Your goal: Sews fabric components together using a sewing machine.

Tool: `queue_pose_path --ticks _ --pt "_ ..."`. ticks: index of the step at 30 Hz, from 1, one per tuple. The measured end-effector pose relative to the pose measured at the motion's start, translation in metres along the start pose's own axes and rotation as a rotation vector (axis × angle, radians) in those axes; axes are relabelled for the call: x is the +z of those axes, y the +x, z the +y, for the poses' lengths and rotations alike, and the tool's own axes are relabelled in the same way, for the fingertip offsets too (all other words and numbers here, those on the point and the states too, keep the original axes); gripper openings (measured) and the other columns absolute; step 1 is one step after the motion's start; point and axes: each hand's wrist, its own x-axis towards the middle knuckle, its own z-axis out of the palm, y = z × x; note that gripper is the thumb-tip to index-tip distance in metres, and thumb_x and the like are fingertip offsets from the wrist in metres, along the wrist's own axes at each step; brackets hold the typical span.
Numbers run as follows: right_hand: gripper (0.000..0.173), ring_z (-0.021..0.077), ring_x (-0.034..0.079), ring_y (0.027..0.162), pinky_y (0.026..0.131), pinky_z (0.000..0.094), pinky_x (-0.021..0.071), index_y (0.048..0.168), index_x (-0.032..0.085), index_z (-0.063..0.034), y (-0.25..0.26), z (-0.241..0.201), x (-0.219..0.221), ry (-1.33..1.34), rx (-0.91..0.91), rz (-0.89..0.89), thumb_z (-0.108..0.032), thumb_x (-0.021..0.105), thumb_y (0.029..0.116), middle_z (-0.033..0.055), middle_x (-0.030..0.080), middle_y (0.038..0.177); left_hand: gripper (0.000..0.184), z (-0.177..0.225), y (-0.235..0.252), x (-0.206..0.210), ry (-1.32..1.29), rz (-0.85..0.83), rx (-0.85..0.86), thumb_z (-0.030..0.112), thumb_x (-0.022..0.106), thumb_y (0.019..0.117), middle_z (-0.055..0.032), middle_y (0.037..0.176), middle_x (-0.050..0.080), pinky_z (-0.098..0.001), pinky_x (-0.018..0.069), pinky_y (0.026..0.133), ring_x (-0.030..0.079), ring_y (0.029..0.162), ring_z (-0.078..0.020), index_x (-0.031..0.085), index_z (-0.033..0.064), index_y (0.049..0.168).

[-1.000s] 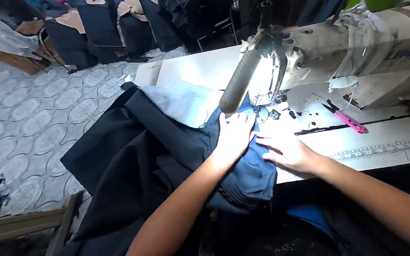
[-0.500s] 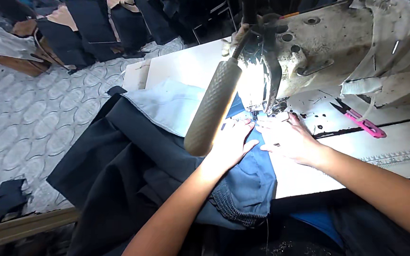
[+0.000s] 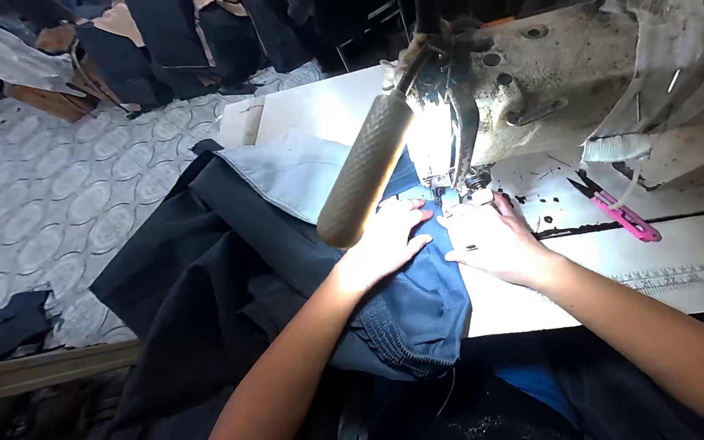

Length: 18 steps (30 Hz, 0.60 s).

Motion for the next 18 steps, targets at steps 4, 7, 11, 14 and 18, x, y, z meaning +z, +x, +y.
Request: queue_pose_path --ticks 4,7,11,14,18 --pt "0.057 0.0355 0.059 0.130 0.112 0.0711 0.0271 0.133 0.068 -0.0080 -0.003 0.001 0.003 0.034 -0.038 0.045 -0.051 0.056 0.0977 0.0155 0.066 0.134 0.020 0.052 -0.014 -0.022 -0.743 0.341 -0.218 0.006 0.060 0.0970 0.0004 0.110 0.070 -0.0224 0.0539 0.093 0.065 0.101 -0.0017 0.068 0.0020 0.114" --pt "0.058 0.0347 0.056 0.133 0.115 0.0686 0.0253 0.137 0.065 -0.0095 -0.003 0.002 0.003 0.021 -0.031 0.021 -0.052 0.053 0.0997 0.0146 0.065 0.136 0.030 0.078 -0.012 -0.014 -0.909 0.644 -0.249 0.003 0.059 0.0960 0.0015 0.114 0.068 -0.0218 0.0548 0.092 0.065 0.103 -0.0010 0.060 0.0013 0.126" --pt "0.057 0.0400 0.059 0.128 0.111 0.0721 0.0291 0.134 0.067 -0.0083 -0.004 0.004 0.005 0.022 -0.068 0.069 -0.051 0.054 0.0995 0.0185 0.066 0.133 0.025 0.083 0.012 -0.015 -0.666 0.905 -0.045 0.001 0.063 0.0956 -0.0035 0.113 0.070 -0.0203 0.0535 0.088 0.064 0.100 -0.0015 0.065 -0.0025 0.120" --pt "0.053 0.0422 0.057 0.130 0.112 0.0724 0.0288 0.135 0.066 -0.0075 -0.005 -0.001 0.002 0.017 -0.028 0.038 -0.046 0.059 0.0995 0.0193 0.065 0.136 0.029 0.088 0.029 -0.028 -0.483 0.977 0.083 0.001 0.068 0.0929 -0.0077 0.114 0.071 -0.0207 0.0531 0.091 0.065 0.104 -0.0041 0.068 -0.0027 0.122" --pt "0.055 0.0414 0.058 0.129 0.111 0.0723 0.0292 0.135 0.066 -0.0076 -0.005 0.000 0.004 -0.008 -0.044 0.066 -0.049 0.057 0.0997 0.0189 0.065 0.135 0.015 0.082 0.042 -0.033 -0.269 1.057 0.170 0.003 0.069 0.0924 -0.0095 0.101 0.071 -0.0232 0.0524 0.088 0.066 0.097 -0.0087 0.071 -0.0014 0.107"
